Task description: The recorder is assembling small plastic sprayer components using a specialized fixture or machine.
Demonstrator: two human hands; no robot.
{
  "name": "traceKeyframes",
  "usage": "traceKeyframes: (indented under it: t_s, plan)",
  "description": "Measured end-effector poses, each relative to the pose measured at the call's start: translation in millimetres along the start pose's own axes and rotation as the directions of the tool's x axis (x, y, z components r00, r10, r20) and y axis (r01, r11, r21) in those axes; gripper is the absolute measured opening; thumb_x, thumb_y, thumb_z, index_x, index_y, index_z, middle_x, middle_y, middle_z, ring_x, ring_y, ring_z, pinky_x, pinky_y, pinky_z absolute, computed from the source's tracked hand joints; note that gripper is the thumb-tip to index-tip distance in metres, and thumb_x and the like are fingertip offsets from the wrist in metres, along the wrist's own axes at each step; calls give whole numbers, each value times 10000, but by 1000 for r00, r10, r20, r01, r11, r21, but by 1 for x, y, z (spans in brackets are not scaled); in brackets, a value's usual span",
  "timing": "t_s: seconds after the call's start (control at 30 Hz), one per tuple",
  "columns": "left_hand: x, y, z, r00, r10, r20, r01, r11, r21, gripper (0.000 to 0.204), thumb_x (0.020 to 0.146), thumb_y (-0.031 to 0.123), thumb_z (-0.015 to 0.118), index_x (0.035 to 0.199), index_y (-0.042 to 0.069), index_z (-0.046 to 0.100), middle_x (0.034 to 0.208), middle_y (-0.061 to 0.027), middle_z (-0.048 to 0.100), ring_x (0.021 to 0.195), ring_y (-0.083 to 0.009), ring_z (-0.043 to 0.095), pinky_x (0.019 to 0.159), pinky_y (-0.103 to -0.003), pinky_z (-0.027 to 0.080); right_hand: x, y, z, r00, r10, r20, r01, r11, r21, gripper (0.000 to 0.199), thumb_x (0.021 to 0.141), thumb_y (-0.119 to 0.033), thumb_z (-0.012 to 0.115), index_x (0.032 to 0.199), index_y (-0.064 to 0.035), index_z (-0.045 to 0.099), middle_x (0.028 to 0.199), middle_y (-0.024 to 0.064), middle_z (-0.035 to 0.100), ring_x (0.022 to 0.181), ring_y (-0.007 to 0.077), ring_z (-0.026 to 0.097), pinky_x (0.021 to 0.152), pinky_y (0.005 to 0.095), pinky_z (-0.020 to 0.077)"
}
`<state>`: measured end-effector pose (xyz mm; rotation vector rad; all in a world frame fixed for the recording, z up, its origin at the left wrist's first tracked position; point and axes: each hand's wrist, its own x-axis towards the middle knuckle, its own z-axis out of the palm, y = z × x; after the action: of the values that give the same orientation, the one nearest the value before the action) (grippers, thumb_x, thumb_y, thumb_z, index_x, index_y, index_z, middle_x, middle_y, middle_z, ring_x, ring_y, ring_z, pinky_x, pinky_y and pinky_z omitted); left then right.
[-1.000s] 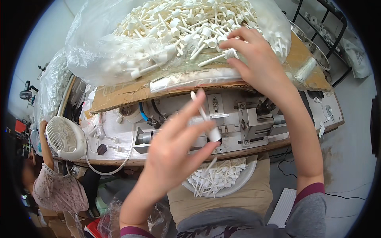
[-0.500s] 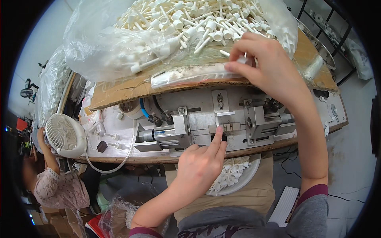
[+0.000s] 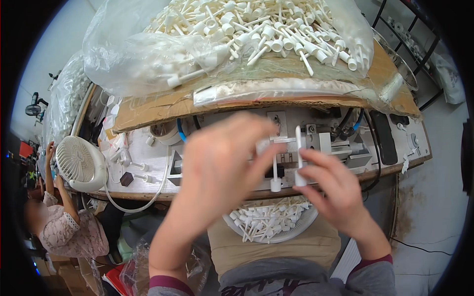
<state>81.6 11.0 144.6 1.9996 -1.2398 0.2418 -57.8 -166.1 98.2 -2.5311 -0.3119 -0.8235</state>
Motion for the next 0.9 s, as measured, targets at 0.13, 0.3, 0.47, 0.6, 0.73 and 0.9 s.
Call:
traceKeyframes:
  t_s: [0.13,0.3,0.47,0.6,0.73,0.9]
  plan:
    - [65,-36,3,949,182,-256,-120,963,240,176,826,77,763,999,54,737,899,-79,738,700,-177,689,630,-297,545,-17,-17,22,991,-21,132,33,995,-89,257,739,-82,754,956,-6,639,1265,202,659,671,206,640,614,309,506]
    - [120,-68,32,987,36,-157,50,861,506,220,841,136,719,1047,57,727,906,-115,735,779,-296,704,762,-388,557,-4,-18,38,972,-63,224,115,967,-228,203,706,-76,698,879,-23,607,1205,223,692,494,133,550,524,254,436]
    - [129,-73,37,993,-15,-118,70,878,474,270,823,152,730,1071,47,727,937,-136,734,810,-307,708,770,-414,555,2,-18,35,965,-60,254,121,965,-232,162,681,-61,650,818,-27,571,1190,254,689,470,118,558,499,247,439]
    - [113,-66,22,992,34,-122,11,936,352,245,823,113,731,1056,37,744,962,-134,728,809,-258,716,752,-366,564,1,-18,30,956,-21,293,86,974,-211,173,718,-74,676,858,-19,590,1145,230,708,480,130,570,487,264,452]
    - [78,-33,-1,966,207,-155,-173,962,209,224,813,10,715,1027,49,766,942,-104,724,789,-199,712,710,-306,572,12,-8,8,938,247,245,-312,908,280,226,846,-127,729,1008,0,637,1002,151,728,509,116,577,487,261,462]
    - [13,-7,7,920,378,-100,-381,924,-14,228,777,-50,700,988,20,751,918,-115,711,796,-240,723,662,-317,589,33,5,-15,782,509,360,-430,23,902,354,922,-7,672,1258,61,582,1116,135,679,1021,163,674,783,275,580]
